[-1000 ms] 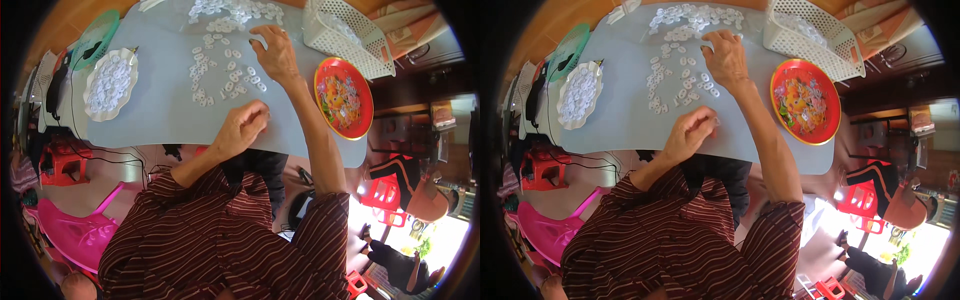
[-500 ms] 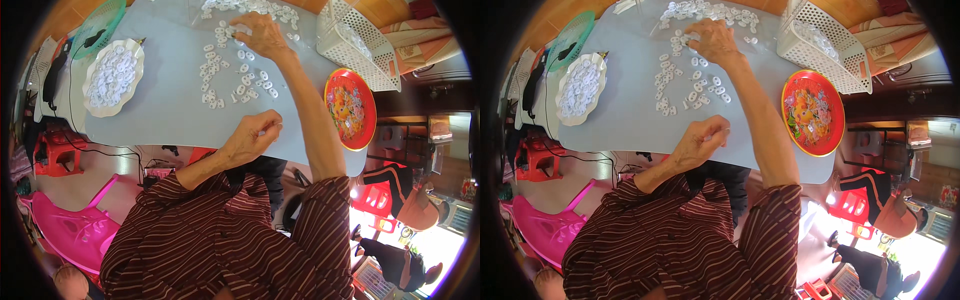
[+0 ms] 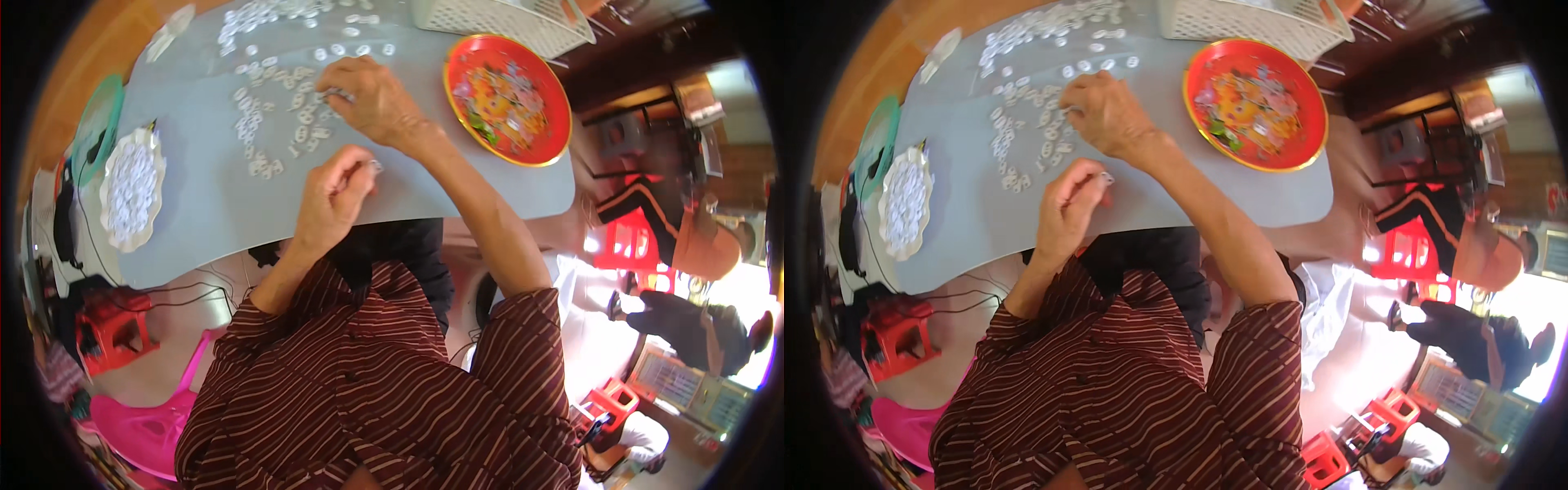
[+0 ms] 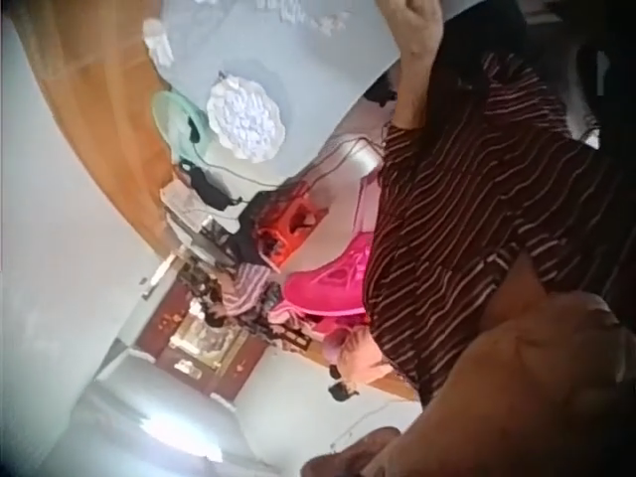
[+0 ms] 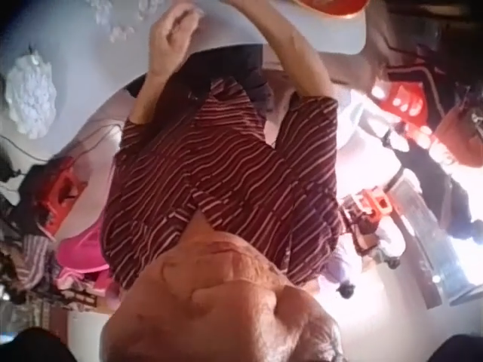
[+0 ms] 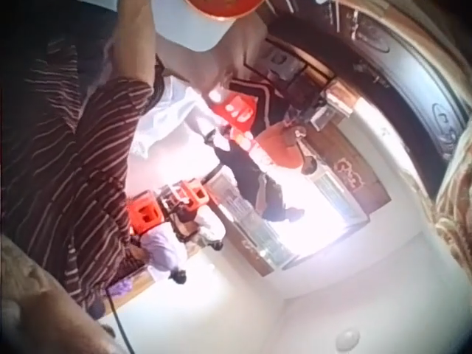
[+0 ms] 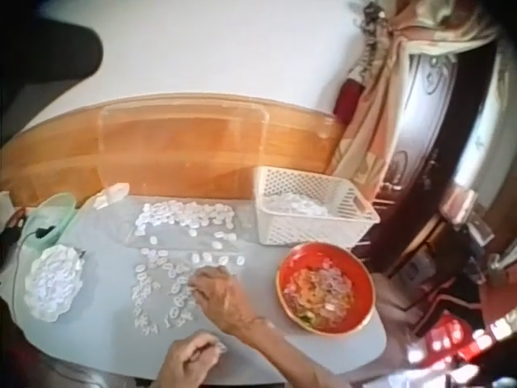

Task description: Sorting and assembling small white plastic components at a work table.

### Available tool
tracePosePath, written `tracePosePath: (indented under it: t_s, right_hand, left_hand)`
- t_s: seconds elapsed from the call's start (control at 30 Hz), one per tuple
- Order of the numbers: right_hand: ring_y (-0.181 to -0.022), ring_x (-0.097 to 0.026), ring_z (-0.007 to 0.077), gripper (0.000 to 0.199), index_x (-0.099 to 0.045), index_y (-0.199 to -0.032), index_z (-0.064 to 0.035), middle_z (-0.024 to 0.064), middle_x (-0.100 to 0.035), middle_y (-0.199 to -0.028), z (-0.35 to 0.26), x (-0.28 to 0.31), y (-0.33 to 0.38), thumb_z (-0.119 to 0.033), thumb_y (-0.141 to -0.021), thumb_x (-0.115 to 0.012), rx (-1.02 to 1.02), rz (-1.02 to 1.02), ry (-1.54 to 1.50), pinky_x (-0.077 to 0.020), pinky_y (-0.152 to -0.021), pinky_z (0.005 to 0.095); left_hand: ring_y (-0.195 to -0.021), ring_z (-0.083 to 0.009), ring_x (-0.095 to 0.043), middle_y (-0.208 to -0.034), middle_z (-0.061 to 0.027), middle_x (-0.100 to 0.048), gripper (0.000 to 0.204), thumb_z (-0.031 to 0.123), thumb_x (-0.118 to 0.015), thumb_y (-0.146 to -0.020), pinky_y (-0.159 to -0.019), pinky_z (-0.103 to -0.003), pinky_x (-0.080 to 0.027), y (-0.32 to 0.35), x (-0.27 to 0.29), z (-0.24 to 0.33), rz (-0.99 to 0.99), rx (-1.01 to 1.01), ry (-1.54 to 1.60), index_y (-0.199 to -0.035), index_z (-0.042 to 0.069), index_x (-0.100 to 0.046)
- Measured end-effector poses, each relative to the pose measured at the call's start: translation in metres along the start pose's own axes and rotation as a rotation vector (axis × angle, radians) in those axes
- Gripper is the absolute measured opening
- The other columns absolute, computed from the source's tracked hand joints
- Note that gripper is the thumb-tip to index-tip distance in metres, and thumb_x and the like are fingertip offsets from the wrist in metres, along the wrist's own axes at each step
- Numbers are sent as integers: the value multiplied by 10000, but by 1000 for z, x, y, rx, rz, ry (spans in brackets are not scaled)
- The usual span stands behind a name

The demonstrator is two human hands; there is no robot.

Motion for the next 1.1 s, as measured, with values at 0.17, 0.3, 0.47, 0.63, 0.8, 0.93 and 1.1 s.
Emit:
tracePosePath:
  t_s: [0.17, 0.3, 0.47, 0.63, 0.8, 0.93, 1.1]
  right_hand:
    - [-719, -613, 319, 107, -651, -848, -51, 133, -642, -841, 7, 70, 24, -80, -750, -619, -149, 214, -27, -507, -683, 395]
    - [-714, -639, 307, 126, -649, -869, -39, 153, -656, -799, 60, 133, 55, -92, -763, -607, -451, 89, 194, -510, -642, 377]
    - [-727, -640, 306, 150, -675, -876, -45, 151, -662, -801, 96, 155, 77, -98, -777, -575, -433, 70, 264, -508, -675, 373]
    - [-727, -646, 211, 191, -680, -944, -55, 104, -659, -804, 95, 138, 73, -40, -774, -593, -193, -16, 299, -498, -650, 307]
    - [-697, -641, 281, 153, -688, -871, -40, 132, -667, -772, 110, 162, 81, -111, -772, -595, -399, 115, 250, -503, -700, 358]
    - [-678, -642, 270, 146, -690, -856, -37, 133, -660, -733, 101, 169, 73, -115, -767, -602, -429, 82, 281, -505, -684, 360]
    - [-701, -648, 275, 137, -694, -841, -52, 156, -650, -738, 106, 154, 57, -127, -770, -604, -316, -14, 347, -513, -664, 380]
  left_hand:
    - [-554, -16, -398, -631, 26, -518, 121, 135, -542, -904, -493, -185, -307, -2, 1, 4, 4, -22, -29, -872, 20, -563]
    - [-557, -13, -387, -640, 29, -516, 134, 149, -538, -908, -500, -182, -299, -2, 1, 4, 28, -105, 2, -878, 19, -560]
    - [-550, -12, -368, -641, 28, -515, 147, 164, -535, -907, -496, -185, -284, -1, 2, 2, 4, -54, -31, -874, 22, -556]
    - [-554, -13, -371, -641, 26, -514, 144, 162, -531, -904, -502, -186, -287, 0, 2, 0, 3, -45, -34, -870, 23, -553]
    - [-568, -19, -388, -644, 21, -506, 148, 160, -529, -908, -515, -187, -301, 0, 1, 2, -4, -65, -35, -884, 15, -551]
    - [-575, -21, -399, -646, 21, -501, 141, 148, -526, -906, -521, -187, -307, 0, 3, 4, -6, -36, -48, -886, 11, -551]
    - [-650, -63, -487, -711, -17, -539, 124, 112, -500, -918, -592, -202, -374, -1, 1, 5, -52, -4, -74, -898, 3, -557]
Point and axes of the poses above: each hand's wrist, its own y-axis away from the middle knuckle, its own x-axis out of the back of the hand, z = x × y, the point moved 6 cm from there along -y, towards the middle knuckle
